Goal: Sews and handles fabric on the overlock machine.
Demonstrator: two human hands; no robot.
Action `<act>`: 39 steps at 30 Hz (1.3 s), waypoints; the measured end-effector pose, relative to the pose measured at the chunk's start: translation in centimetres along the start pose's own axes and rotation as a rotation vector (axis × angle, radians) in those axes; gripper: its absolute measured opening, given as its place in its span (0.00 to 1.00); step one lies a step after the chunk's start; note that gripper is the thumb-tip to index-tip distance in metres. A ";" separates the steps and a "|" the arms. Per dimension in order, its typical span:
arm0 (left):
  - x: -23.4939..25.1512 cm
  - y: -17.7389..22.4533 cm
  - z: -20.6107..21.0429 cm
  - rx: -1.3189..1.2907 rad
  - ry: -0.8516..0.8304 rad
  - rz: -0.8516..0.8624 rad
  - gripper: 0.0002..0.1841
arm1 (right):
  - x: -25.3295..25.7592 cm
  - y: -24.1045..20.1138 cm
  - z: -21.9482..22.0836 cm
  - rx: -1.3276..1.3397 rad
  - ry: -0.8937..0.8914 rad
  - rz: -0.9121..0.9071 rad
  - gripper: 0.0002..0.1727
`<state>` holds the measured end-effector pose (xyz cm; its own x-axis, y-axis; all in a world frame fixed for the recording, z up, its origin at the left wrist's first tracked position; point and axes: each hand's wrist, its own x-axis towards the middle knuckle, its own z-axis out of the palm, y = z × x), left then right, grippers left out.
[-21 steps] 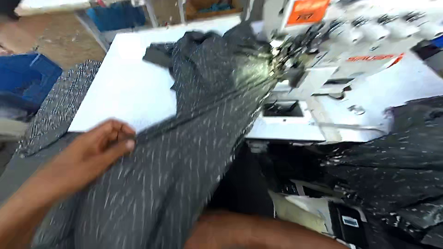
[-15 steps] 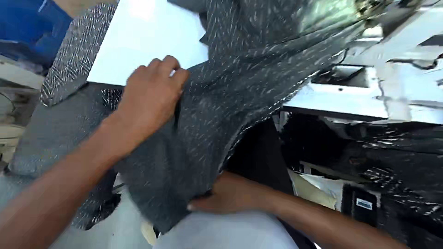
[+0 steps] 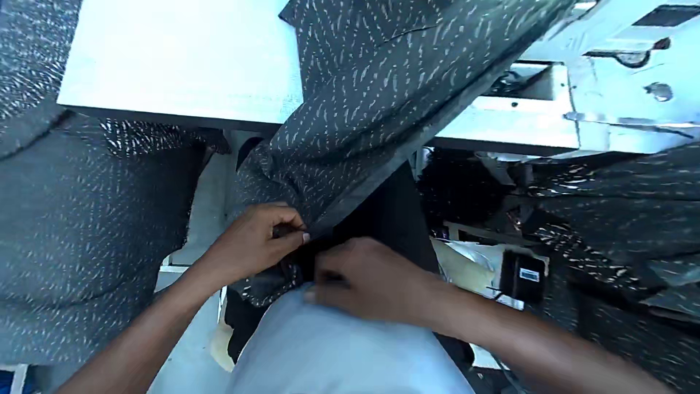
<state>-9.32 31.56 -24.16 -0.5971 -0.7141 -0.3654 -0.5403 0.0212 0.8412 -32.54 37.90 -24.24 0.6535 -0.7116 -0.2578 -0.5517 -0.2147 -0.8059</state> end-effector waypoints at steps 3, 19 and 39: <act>-0.6 -0.7 0.6 -0.548 -0.008 -0.208 0.05 | -2.0 1.7 -0.8 -0.225 0.474 -0.089 0.13; -6.5 -5.1 4.0 -0.001 0.010 -0.129 0.10 | -2.5 4.8 -1.8 -0.721 0.478 -0.398 0.08; -4.2 -11.4 -1.5 0.326 0.574 0.034 0.19 | 2.9 2.4 0.2 -0.628 0.276 -0.517 0.10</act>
<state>0.18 33.23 -31.61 -0.2546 -0.9670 0.0055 -0.7327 0.1966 0.6515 -31.86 35.47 -27.01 0.7976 -0.5418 0.2653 -0.4568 -0.8297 -0.3209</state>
